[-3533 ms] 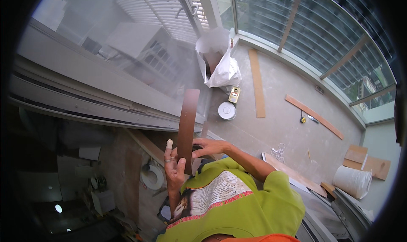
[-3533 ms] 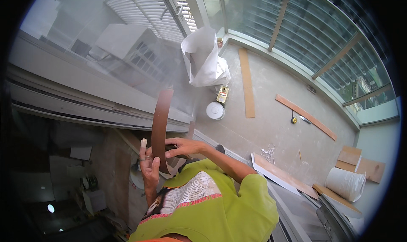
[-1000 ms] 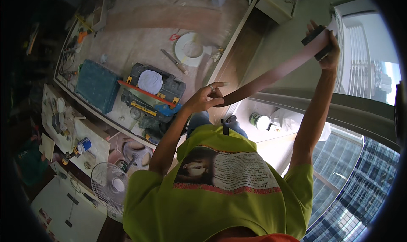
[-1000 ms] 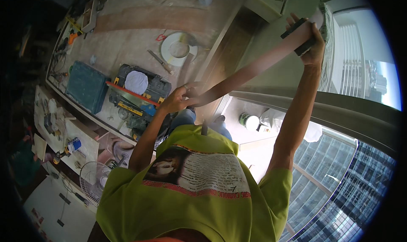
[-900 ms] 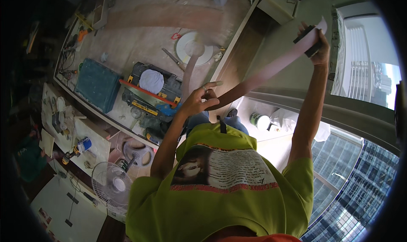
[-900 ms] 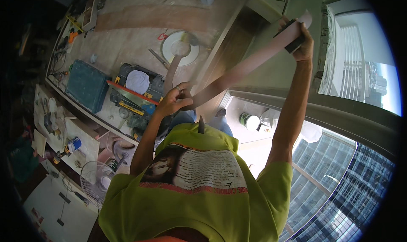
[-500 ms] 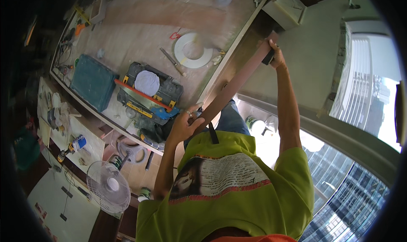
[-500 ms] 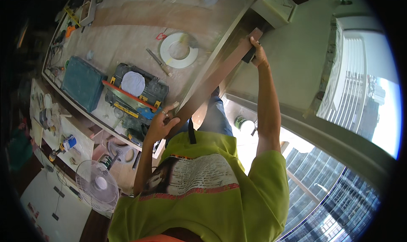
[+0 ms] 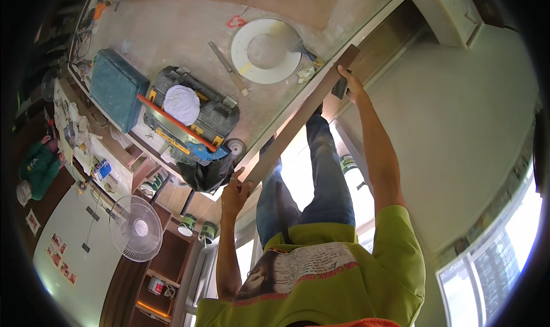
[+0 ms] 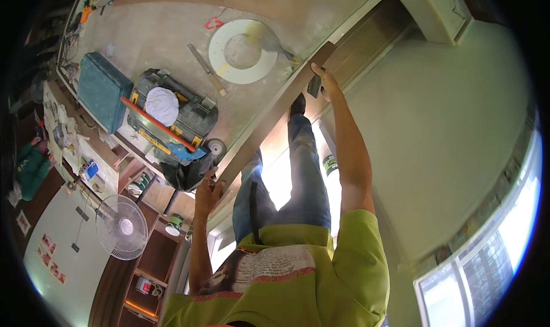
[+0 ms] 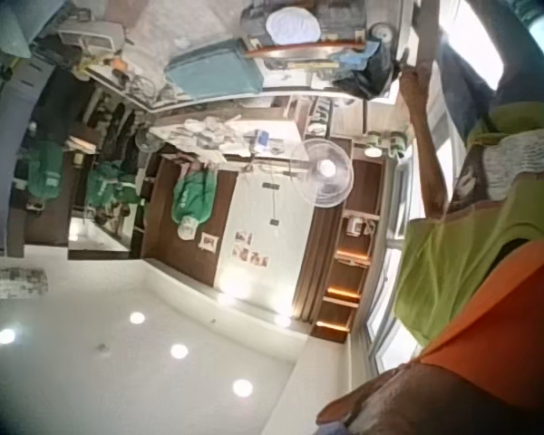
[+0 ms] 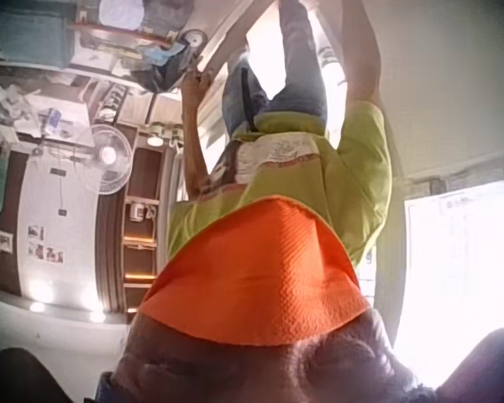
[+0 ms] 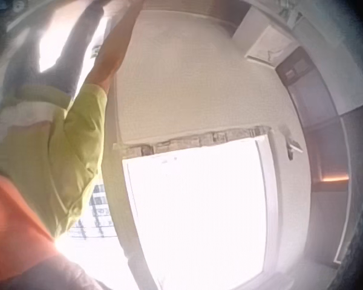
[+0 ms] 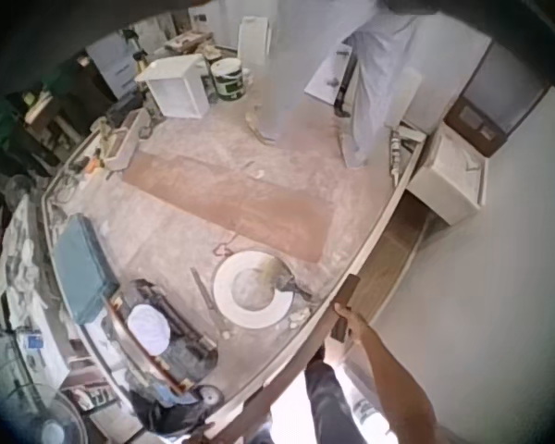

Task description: The person retrieves a long, curved wooden strip and a sanding block from a balcony area. They then move indoors and repeatedly sand the edges and surfaces of the wooden strip using the sanding block. The person pauses to inspect the strip before resuming sanding.

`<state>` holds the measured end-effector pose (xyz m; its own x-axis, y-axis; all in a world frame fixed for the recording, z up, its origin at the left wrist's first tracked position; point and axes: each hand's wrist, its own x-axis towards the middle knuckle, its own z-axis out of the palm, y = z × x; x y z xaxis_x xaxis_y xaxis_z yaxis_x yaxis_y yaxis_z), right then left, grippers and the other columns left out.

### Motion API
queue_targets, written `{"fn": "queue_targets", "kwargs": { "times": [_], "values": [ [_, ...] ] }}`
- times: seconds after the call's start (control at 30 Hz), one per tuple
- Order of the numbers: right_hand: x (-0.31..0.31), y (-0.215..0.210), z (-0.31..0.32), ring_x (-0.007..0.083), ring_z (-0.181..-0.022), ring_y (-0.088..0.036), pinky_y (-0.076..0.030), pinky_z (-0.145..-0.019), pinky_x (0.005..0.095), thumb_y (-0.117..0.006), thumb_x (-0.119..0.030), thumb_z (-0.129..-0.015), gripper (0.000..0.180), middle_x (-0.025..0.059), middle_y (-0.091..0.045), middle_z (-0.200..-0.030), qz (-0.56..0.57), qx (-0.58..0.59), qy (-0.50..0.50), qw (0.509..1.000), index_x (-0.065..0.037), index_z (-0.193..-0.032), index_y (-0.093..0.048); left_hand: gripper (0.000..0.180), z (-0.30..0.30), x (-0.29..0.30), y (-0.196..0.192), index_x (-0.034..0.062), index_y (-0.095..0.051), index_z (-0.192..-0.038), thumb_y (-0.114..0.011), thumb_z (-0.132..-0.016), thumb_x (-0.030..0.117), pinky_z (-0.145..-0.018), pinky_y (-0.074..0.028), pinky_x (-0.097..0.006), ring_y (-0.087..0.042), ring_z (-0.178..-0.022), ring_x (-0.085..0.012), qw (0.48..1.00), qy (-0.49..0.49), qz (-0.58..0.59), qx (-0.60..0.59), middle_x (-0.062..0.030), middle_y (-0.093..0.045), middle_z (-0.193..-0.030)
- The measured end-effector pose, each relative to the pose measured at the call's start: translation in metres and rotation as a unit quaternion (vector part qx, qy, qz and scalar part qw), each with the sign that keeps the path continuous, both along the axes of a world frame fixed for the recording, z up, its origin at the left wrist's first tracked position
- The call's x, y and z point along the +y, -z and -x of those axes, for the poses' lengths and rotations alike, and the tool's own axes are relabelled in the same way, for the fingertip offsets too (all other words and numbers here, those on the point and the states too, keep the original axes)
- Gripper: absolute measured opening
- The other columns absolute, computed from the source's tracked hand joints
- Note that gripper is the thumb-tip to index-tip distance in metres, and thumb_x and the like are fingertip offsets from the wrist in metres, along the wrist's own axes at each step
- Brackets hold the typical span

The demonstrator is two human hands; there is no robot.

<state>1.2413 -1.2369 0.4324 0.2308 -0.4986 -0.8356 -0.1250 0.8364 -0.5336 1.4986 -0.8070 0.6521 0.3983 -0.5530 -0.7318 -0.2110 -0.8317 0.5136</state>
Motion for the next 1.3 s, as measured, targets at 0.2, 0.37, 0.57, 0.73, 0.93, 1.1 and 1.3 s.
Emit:
{"fn": "queue_targets", "kwargs": {
  "times": [0.2,0.37,0.57,0.73,0.93,1.1,1.3],
  "values": [
    [-0.021,0.059,0.024,0.0176,-0.096,-0.059,-0.046,-0.088,0.0348,-0.078,-0.054,-0.081,0.063,0.0061,-0.065,-0.100,0.027,0.042,-0.223,0.973,-0.007,-0.121,-0.062,0.058,0.007,0.028,0.108,0.0060,-0.052,-0.141,-0.074,-0.089,0.020,-0.055,-0.045,-0.032,-0.053,-0.059,-0.0149,0.995,0.036,-0.019,-0.093,-0.0041,-0.055,-0.069],
    [-0.013,0.063,0.009,0.0243,-0.104,-0.060,-0.047,-0.092,0.0392,-0.073,-0.054,-0.085,0.062,0.0115,-0.067,-0.109,0.135,0.129,-0.301,0.935,-0.001,-0.117,-0.067,0.058,0.012,0.032,0.154,0.0021,-0.055,-0.135,-0.076,-0.087,0.026,-0.055,-0.044,-0.037,-0.052,-0.057,-0.0188,0.987,0.015,-0.064,-0.149,-0.0089,-0.056,-0.068],
    [-0.016,0.144,0.050,0.0226,-0.112,-0.062,-0.045,-0.098,0.0368,-0.072,-0.058,-0.085,0.067,0.0116,-0.070,-0.118,0.138,0.218,-0.368,0.893,-0.001,-0.122,-0.069,0.071,0.015,0.020,0.184,0.0081,-0.048,-0.142,-0.072,-0.087,0.048,-0.062,-0.051,-0.046,-0.069,-0.070,-0.0338,0.980,0.050,-0.183,-0.060,-0.0149,-0.068,-0.073],
    [-0.021,0.163,0.063,0.0186,-0.109,-0.062,-0.044,-0.100,0.0320,-0.082,-0.042,-0.083,0.065,0.0062,-0.066,-0.121,0.077,0.155,-0.193,0.966,0.002,-0.128,-0.063,0.063,0.024,0.055,0.136,0.0145,-0.051,-0.141,-0.072,-0.089,0.044,-0.073,-0.053,-0.044,-0.071,-0.081,-0.0347,0.978,0.065,-0.198,-0.011,-0.0139,-0.073,-0.087],
    [-0.025,0.148,0.058,0.0184,-0.111,-0.060,-0.045,-0.099,0.0328,-0.083,-0.039,-0.083,0.068,0.0062,-0.061,-0.124,0.073,0.142,-0.212,0.964,0.000,-0.132,-0.057,0.053,0.034,0.111,0.111,0.0140,-0.062,-0.133,-0.071,-0.090,0.044,-0.081,-0.055,-0.042,-0.072,-0.090,-0.0355,0.980,0.048,-0.193,0.006,-0.0169,-0.075,-0.096],
    [-0.021,0.144,0.051,0.0169,-0.107,-0.061,-0.046,-0.096,0.0323,-0.083,-0.039,-0.082,0.060,0.0056,-0.064,-0.113,0.053,0.160,-0.238,0.957,-0.002,-0.124,-0.061,0.046,0.032,0.118,0.090,0.0169,-0.068,-0.123,-0.068,-0.090,0.049,-0.084,-0.054,-0.045,-0.070,-0.090,-0.0374,0.978,0.018,-0.208,-0.018,-0.0143,-0.074,-0.097],
    [-0.015,0.151,0.054,0.0155,-0.096,-0.062,-0.047,-0.090,0.0319,-0.086,-0.039,-0.079,0.049,0.0018,-0.066,-0.100,0.003,0.126,-0.206,0.970,-0.009,-0.112,-0.066,0.049,-0.004,0.154,0.086,0.0169,-0.057,-0.133,-0.071,-0.090,0.037,-0.086,-0.053,-0.046,-0.070,-0.093,-0.0366,0.983,0.040,-0.168,-0.061,-0.0153,-0.073,-0.098]
  ]
}}
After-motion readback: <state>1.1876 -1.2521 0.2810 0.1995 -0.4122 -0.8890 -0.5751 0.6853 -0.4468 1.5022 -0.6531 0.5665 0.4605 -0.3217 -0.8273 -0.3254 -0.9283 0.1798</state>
